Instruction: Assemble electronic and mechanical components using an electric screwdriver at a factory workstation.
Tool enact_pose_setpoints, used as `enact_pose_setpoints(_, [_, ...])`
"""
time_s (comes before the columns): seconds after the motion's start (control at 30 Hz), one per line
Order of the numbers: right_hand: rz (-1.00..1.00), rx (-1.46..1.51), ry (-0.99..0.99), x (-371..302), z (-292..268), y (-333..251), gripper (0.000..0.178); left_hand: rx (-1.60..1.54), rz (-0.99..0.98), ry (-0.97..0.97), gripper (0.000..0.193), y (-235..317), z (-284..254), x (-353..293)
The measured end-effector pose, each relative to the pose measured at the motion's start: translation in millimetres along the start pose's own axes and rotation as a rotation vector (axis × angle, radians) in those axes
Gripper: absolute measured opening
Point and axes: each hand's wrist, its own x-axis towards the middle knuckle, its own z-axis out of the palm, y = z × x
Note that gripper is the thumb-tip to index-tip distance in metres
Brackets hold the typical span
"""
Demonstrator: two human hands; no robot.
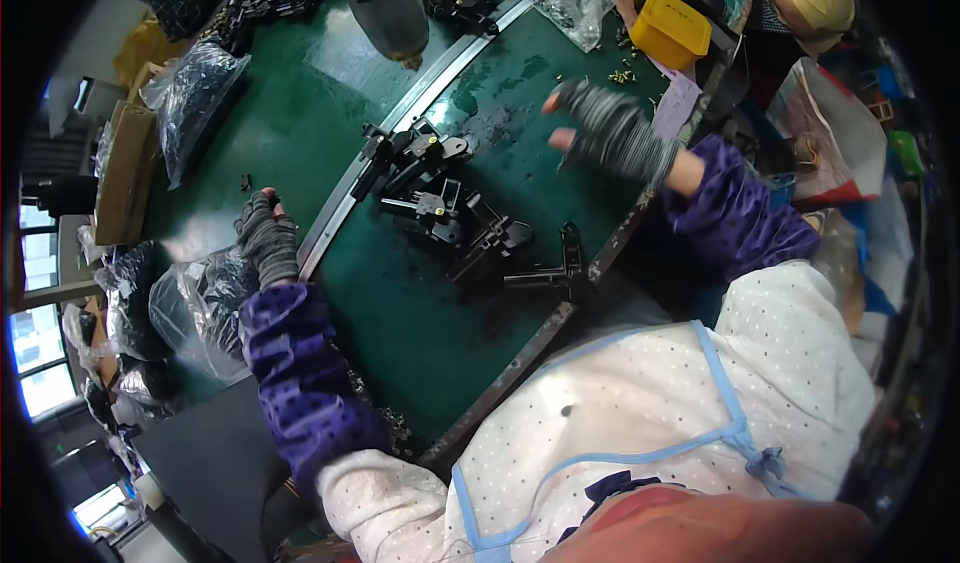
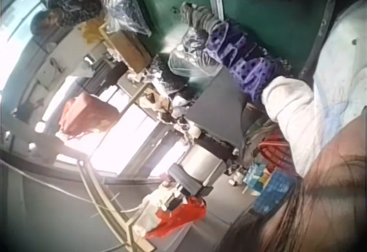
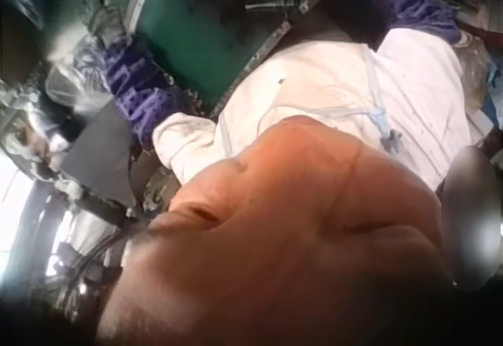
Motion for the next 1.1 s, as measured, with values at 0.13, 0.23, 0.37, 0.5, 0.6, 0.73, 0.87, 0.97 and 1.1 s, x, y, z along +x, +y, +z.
enact_pose_setpoints(0.13, [0.163, -0.323, -0.022, 2, 11, 80, 0.027, -1.109, -0.141, -0.101, 0.02, 55, -52, -46])
enact_pose_setpoints(0.23, [0.185, -0.387, -0.053, 4, 23, 93, 0.018, -1.709, -0.573, -0.43, 0.02, 97, -97, -93])
enact_pose_setpoints(0.37, [0.059, -0.418, 0.012, 3, 22, 86, 0.015, -1.767, -0.734, -0.472, 0.02, 108, -70, -124])
enact_pose_setpoints(0.5, [0.059, -0.137, 0.0, 4, 19, 39, 0.014, -0.875, -0.192, -0.081, 0.022, 98, -62, -132])
enact_pose_setpoints(0.6, [0.011, 0.15, -0.027, 4, 18, 5, 0.016, -0.702, -0.011, -0.004, 0.02, 98, -83, -126])
enact_pose_setpoints(0.73, [0.132, 0.617, -0.324, 9, 18, -19, 0.018, -0.679, 0.206, 0.081, 0.018, 99, -77, -127])
enact_pose_setpoints(0.87, [0.252, 0.945, -0.59, 11, 18, -30, 0.019, -0.878, 0.061, 0.065, 0.019, 131, -104, -126])
enact_pose_setpoints(0.97, [0.287, 1.027, -0.632, 10, 25, -42, 0.019, -1.105, 0.118, 0.147, 0.02, 181, -123, -127])
enact_pose_setpoints(1.1, [0.291, 1.045, -0.698, 15, 30, -56, 0.019, -0.943, 0.158, 0.24, 0.02, 207, -119, -126])
